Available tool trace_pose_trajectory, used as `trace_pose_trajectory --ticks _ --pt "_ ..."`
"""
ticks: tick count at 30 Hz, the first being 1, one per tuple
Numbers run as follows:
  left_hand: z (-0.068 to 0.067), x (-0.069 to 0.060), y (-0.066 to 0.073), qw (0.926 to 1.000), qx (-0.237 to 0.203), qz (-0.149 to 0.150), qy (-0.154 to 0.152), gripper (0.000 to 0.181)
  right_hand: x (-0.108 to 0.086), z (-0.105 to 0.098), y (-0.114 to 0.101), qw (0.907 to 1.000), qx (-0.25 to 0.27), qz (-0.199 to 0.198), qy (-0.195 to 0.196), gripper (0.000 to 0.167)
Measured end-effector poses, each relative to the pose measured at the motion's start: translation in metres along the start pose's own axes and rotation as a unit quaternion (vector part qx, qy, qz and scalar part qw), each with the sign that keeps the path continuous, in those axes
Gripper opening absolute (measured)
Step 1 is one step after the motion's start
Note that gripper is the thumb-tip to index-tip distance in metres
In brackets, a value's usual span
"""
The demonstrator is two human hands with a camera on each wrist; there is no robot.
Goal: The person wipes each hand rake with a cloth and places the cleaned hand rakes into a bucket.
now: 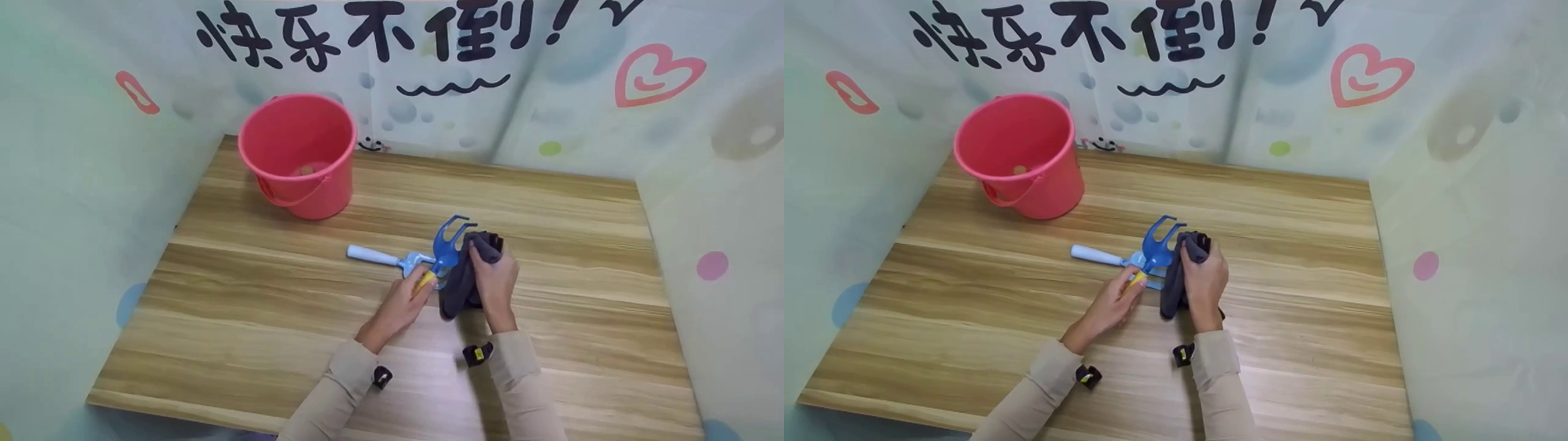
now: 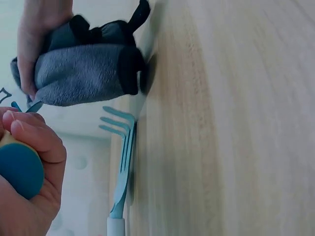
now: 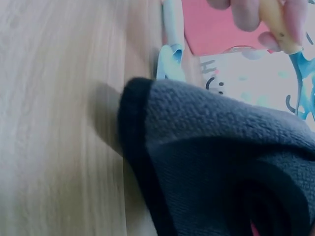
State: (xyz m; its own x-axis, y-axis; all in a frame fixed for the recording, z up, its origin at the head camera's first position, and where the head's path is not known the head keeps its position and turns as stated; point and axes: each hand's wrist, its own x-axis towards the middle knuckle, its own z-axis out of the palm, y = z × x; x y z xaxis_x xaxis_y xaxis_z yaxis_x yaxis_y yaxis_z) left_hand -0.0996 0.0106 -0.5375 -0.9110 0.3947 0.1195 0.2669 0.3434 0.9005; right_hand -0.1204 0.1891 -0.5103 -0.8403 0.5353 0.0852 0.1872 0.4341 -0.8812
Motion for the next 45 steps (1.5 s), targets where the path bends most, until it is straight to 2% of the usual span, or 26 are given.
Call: trace_pose_trajectory --ticks 5,8,11,15,17,19,23,25,27,32,37,40,45 --pt "0.005 -0.001 0.002 0.9994 -0.022 -0.024 -0.008 0.019 0.002 0.001 0.002 0.9983 -0.041 -0.034 0.024 0.039" --pt "0.004 -0.001 0.005 0.9983 -0.038 -0.042 -0.015 0.022 0.001 0.001 0.003 0.9967 -0.039 -0.057 0.043 0.033" --pt "0.0 0.0 0.006 0.9975 -0.045 -0.052 -0.02 0.024 0.002 -0.002 0.002 0.9939 -0.004 -0.078 0.078 0.032" --pt "-0.003 0.0 0.005 0.9969 -0.045 -0.065 -0.006 0.021 0.007 -0.011 -0.001 0.9862 0.093 -0.076 0.114 0.037" --pt "-0.003 0.0 0.004 0.9958 -0.048 -0.078 0.005 0.019 0.008 -0.017 -0.004 0.9849 0.127 -0.063 0.099 0.04" --pt "-0.003 0.0 0.005 0.9952 -0.047 -0.085 0.015 0.02 0.006 -0.02 -0.007 0.9881 0.137 -0.05 0.049 0.039" --pt "-0.002 0.002 0.009 0.9969 -0.021 -0.072 0.024 0.025 -0.005 -0.019 -0.012 0.9924 0.088 -0.044 -0.074 0.033" --pt "-0.001 0.003 0.011 0.9979 -0.001 -0.059 0.027 0.027 -0.01 -0.015 -0.014 0.9906 0.059 -0.051 -0.112 0.031" --pt "-0.001 0.004 0.013 0.9982 0.019 -0.048 0.03 0.027 -0.014 -0.012 -0.016 0.9882 0.044 -0.058 -0.135 0.031" --pt "0.002 0.005 0.016 0.9983 0.028 -0.033 0.039 0.025 -0.018 -0.008 -0.019 0.9877 0.04 -0.042 -0.146 0.034" --pt "0.004 0.003 0.016 0.9984 -0.002 -0.017 0.054 0.024 -0.013 -0.011 -0.019 0.9928 0.034 -0.012 -0.114 0.034" --pt "0.004 0.001 0.017 0.9982 -0.026 -0.013 0.053 0.023 -0.009 -0.015 -0.017 0.9952 0.023 0.005 -0.095 0.036" --pt "0.004 0.001 0.018 0.9982 -0.045 -0.017 0.036 0.021 -0.003 -0.019 -0.017 0.9982 0.003 -0.003 -0.06 0.041"
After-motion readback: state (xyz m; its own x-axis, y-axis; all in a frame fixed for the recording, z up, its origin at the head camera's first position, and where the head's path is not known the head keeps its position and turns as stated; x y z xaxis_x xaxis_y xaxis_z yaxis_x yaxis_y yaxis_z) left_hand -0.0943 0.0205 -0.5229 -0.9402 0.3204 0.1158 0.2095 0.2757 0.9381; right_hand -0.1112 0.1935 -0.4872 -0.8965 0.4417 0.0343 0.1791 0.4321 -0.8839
